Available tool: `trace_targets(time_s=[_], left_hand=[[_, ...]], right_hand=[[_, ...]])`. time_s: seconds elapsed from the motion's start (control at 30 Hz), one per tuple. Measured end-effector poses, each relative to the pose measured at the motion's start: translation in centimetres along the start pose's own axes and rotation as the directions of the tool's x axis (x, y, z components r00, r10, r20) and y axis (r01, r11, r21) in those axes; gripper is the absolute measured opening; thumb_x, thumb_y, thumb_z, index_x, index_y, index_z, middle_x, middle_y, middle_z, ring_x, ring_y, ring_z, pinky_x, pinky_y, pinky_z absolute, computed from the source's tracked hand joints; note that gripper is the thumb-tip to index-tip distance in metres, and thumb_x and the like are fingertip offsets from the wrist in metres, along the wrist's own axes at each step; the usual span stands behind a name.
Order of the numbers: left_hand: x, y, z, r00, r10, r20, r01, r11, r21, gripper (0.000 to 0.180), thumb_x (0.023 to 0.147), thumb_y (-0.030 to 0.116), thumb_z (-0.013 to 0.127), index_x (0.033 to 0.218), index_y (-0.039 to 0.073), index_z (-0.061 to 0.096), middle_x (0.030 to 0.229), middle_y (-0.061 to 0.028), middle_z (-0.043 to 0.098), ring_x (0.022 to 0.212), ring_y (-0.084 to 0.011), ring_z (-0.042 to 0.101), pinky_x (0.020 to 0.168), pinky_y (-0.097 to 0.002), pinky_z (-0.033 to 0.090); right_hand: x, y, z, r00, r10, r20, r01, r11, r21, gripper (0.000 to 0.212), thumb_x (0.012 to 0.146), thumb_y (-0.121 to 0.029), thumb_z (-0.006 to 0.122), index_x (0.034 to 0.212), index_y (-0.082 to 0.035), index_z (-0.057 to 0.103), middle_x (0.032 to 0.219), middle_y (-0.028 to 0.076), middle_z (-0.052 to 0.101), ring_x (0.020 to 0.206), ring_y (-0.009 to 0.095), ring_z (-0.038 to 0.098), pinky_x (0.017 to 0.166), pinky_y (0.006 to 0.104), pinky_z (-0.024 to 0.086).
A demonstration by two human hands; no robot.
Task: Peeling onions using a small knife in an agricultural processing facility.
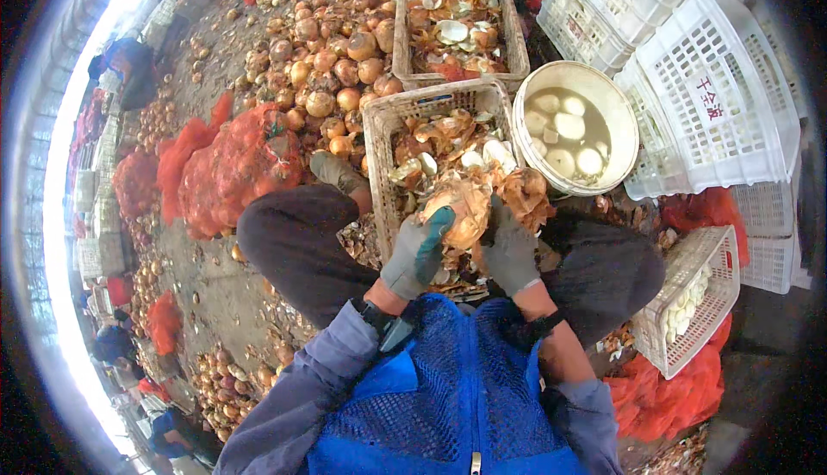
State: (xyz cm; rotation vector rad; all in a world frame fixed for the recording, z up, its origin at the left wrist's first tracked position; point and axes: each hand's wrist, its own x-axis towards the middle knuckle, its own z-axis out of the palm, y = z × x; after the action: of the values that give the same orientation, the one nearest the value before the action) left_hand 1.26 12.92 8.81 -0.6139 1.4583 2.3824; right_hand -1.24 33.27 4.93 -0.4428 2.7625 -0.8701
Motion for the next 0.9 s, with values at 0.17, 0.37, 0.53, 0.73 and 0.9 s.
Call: trace_targets(time_s=[0.17,0.37,0.53,0.73,0.9], left_hand=[[-0.2,-1.5,-0.8,0.990,0.096,0.102,-0.075,0.979,-0.190,0.053,0.109,0.027,0.064,0.149,-0.005,0.053,0.145,-0.0138,0.063,0.128,-0.0198,0.065,0.103,-0.0366,0.056],[0.1,-1.6,-1.3,0.966,0.142,0.217,-0.066,0.943,-0.325,0.054,0.114,0.035,0.052,0.157,0.002,0.045,0.154,-0.0120,0.058,0.141,-0.0257,0.058,0.123,-0.0428,0.046],[0.5,-1.8,-1.7,0.982,0.087,0.168,0.001,0.885,-0.465,0.069,0.105,0.046,0.066,0.157,0.004,0.048,0.155,-0.0125,0.058,0.141,-0.0284,0.058,0.122,-0.0463,0.046],[0.4,-1.3,-0.9,0.987,0.074,0.140,-0.002,0.890,-0.456,0.077,0.102,0.050,0.069,0.159,0.003,0.045,0.157,-0.0136,0.056,0.143,-0.0299,0.056,0.123,-0.0471,0.045],[0.6,-2.4,-1.6,0.982,0.108,0.154,-0.035,0.910,-0.414,0.079,0.102,0.050,0.069,0.160,0.003,0.044,0.160,-0.0145,0.053,0.146,-0.0312,0.053,0.124,-0.0477,0.043]], right_hand=[[-0.3,0.4,0.1,0.998,0.059,-0.023,-0.057,0.997,0.059,0.076,0.083,-0.007,0.070,0.155,-0.005,0.047,0.134,0.026,0.067,0.105,0.045,0.070,0.092,0.0514,0.055],[-0.4,0.8,0.4,0.966,0.017,-0.260,0.048,0.969,0.244,0.063,0.087,-0.005,0.067,0.150,-0.004,0.055,0.129,0.026,0.069,0.104,0.043,0.071,0.094,0.0520,0.055],[-1.6,-2.7,-1.7,0.970,0.056,-0.236,0.007,0.966,0.259,0.058,0.093,-0.006,0.068,0.149,-0.003,0.055,0.128,0.025,0.070,0.111,0.042,0.070,0.097,0.0500,0.055],[-1.8,-3.6,-2.8,0.979,-0.017,-0.205,0.068,0.968,0.240,0.062,0.096,-0.016,0.069,0.153,-0.003,0.049,0.124,0.025,0.070,0.105,0.045,0.070,0.092,0.0546,0.055],[-2.2,-5.8,-4.2,0.966,-0.124,-0.227,0.166,0.970,0.176,0.070,0.095,-0.016,0.069,0.159,-0.003,0.043,0.123,0.025,0.070,0.102,0.046,0.071,0.090,0.0542,0.056]])
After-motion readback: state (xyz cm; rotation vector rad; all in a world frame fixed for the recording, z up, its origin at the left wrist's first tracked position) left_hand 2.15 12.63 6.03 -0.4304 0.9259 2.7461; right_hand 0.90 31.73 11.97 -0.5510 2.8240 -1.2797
